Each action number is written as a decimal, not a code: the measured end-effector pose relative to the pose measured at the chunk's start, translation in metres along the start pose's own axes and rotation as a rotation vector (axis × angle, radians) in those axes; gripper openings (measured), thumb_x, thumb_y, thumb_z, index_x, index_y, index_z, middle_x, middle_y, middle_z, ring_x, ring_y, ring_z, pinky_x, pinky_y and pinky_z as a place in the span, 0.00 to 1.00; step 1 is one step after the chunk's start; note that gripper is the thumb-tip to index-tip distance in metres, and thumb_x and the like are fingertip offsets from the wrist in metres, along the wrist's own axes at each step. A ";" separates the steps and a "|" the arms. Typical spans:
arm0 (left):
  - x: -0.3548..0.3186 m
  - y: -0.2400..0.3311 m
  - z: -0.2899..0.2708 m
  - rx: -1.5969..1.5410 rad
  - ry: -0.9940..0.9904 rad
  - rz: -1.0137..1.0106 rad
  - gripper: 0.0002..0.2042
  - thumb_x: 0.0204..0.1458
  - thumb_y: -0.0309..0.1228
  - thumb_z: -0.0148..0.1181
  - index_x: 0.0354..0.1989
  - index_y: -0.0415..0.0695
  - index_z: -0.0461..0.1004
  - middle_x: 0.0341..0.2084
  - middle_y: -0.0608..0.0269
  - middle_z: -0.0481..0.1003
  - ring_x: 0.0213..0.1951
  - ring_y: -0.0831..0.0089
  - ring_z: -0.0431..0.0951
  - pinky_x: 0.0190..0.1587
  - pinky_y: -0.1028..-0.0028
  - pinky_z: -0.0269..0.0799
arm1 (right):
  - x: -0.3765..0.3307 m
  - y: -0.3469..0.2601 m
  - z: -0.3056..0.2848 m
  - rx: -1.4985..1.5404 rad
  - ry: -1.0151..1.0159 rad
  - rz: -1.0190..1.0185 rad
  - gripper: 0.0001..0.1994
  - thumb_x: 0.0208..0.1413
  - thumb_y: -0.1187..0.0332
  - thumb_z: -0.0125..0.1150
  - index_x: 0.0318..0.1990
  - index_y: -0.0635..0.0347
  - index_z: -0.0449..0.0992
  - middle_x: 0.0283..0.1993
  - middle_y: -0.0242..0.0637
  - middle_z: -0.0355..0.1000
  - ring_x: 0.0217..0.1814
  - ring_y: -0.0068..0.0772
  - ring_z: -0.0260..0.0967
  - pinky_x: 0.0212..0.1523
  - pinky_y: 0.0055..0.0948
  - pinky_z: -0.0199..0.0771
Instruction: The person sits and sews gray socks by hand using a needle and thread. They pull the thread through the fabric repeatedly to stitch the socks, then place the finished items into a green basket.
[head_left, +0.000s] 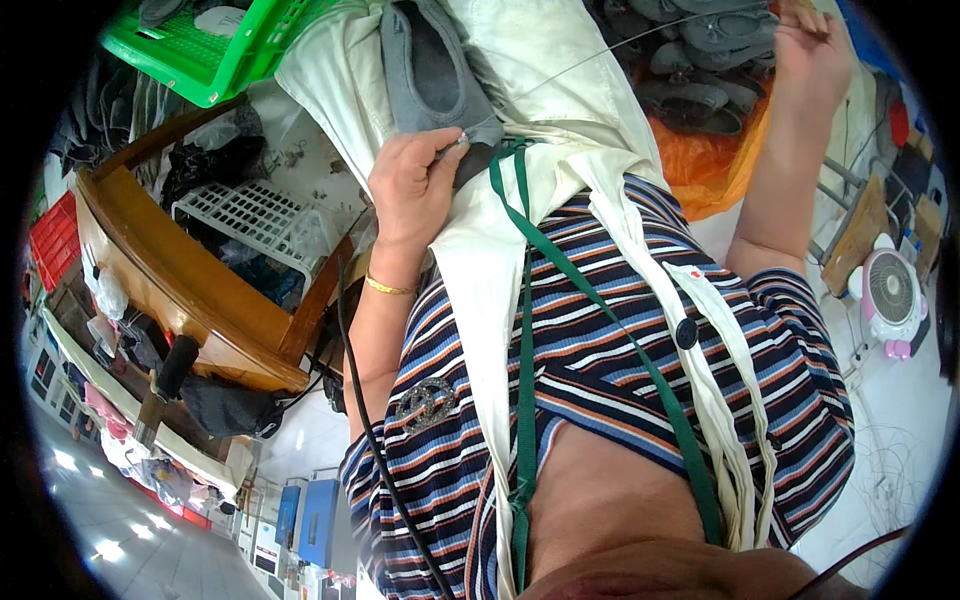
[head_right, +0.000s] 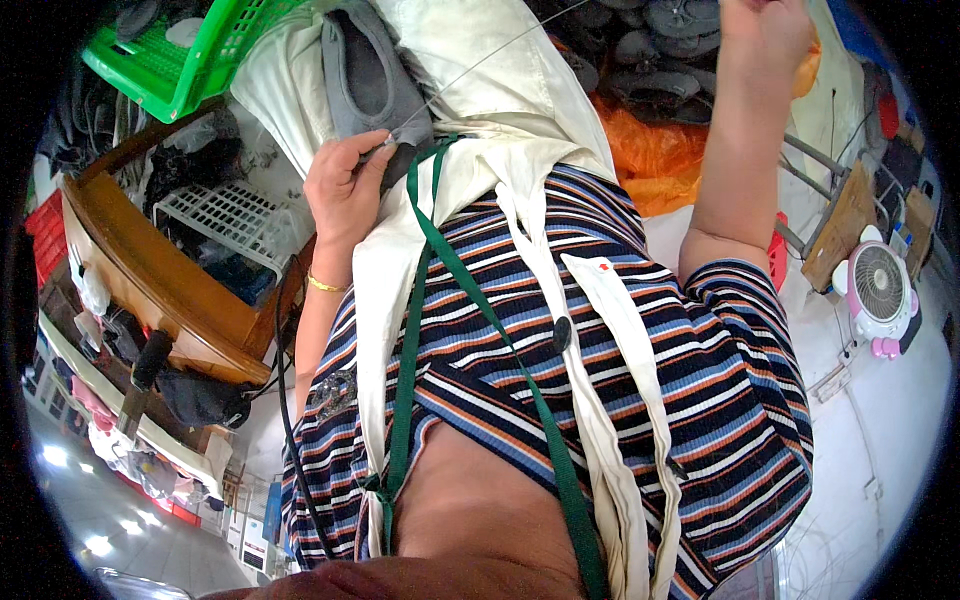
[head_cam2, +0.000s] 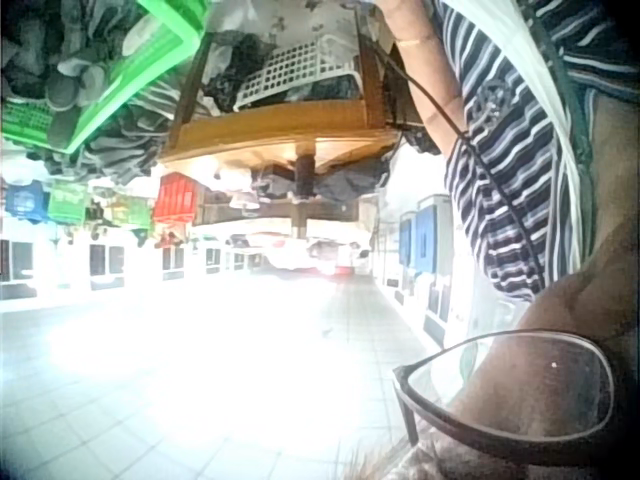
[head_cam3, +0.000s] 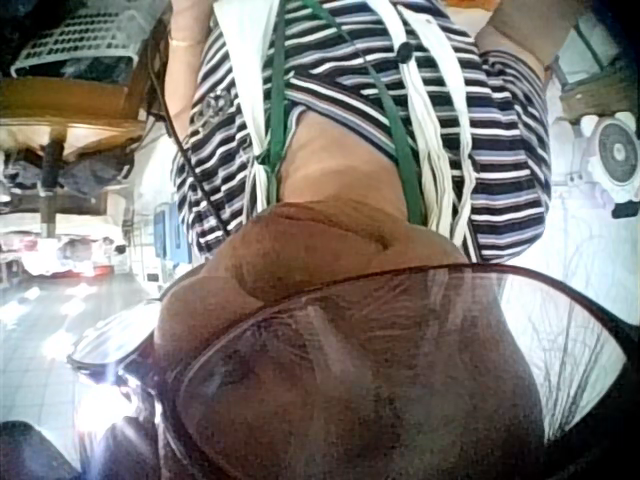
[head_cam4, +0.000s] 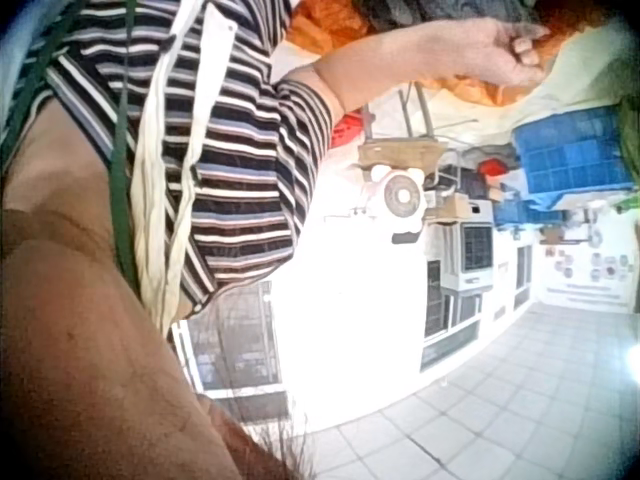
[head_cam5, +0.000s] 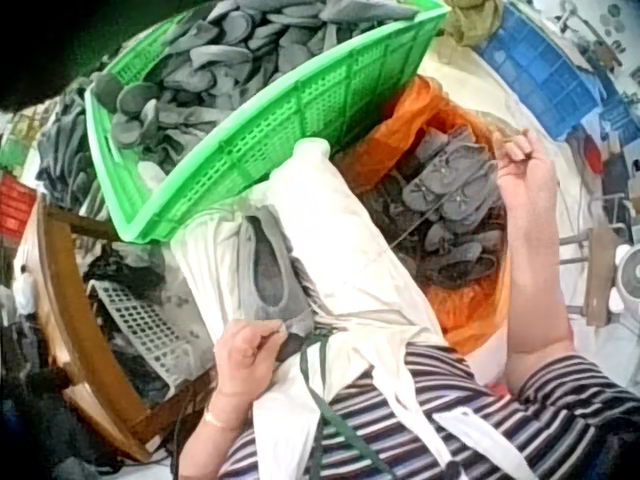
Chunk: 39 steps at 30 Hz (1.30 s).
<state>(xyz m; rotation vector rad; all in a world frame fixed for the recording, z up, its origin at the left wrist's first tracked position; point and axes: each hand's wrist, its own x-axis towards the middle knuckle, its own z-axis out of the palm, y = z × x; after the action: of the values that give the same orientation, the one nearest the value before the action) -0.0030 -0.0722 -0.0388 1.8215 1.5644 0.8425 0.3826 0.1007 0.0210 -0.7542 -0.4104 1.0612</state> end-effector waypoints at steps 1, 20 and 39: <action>0.000 0.000 0.000 0.013 -0.003 0.012 0.08 0.46 0.22 0.68 0.36 0.43 0.81 0.28 0.60 0.78 0.28 0.67 0.75 0.32 0.72 0.71 | -0.005 0.003 0.007 -0.049 0.045 -0.087 0.05 0.66 0.72 0.48 0.38 0.61 0.69 0.21 0.27 0.59 0.21 0.24 0.60 0.50 0.42 0.79; -0.011 -0.012 0.009 0.050 0.177 0.233 0.11 0.39 0.20 0.71 0.33 0.44 0.80 0.30 0.63 0.81 0.33 0.65 0.79 0.37 0.71 0.74 | -0.159 0.141 0.030 -1.136 -1.388 0.257 0.09 0.59 0.68 0.56 0.44 0.57 0.78 0.31 0.42 0.78 0.32 0.40 0.77 0.36 0.32 0.75; -0.012 -0.014 0.009 0.034 0.176 0.262 0.09 0.42 0.19 0.70 0.33 0.41 0.79 0.31 0.59 0.82 0.32 0.64 0.81 0.38 0.71 0.75 | -0.158 0.148 0.034 -1.156 -1.460 0.237 0.08 0.61 0.68 0.56 0.44 0.59 0.77 0.33 0.43 0.78 0.32 0.42 0.77 0.35 0.31 0.74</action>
<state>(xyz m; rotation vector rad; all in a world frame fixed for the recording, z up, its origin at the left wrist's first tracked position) -0.0059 -0.0828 -0.0565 2.0543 1.4706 1.1284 0.1971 0.0131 -0.0558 -0.8875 -2.3626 1.4442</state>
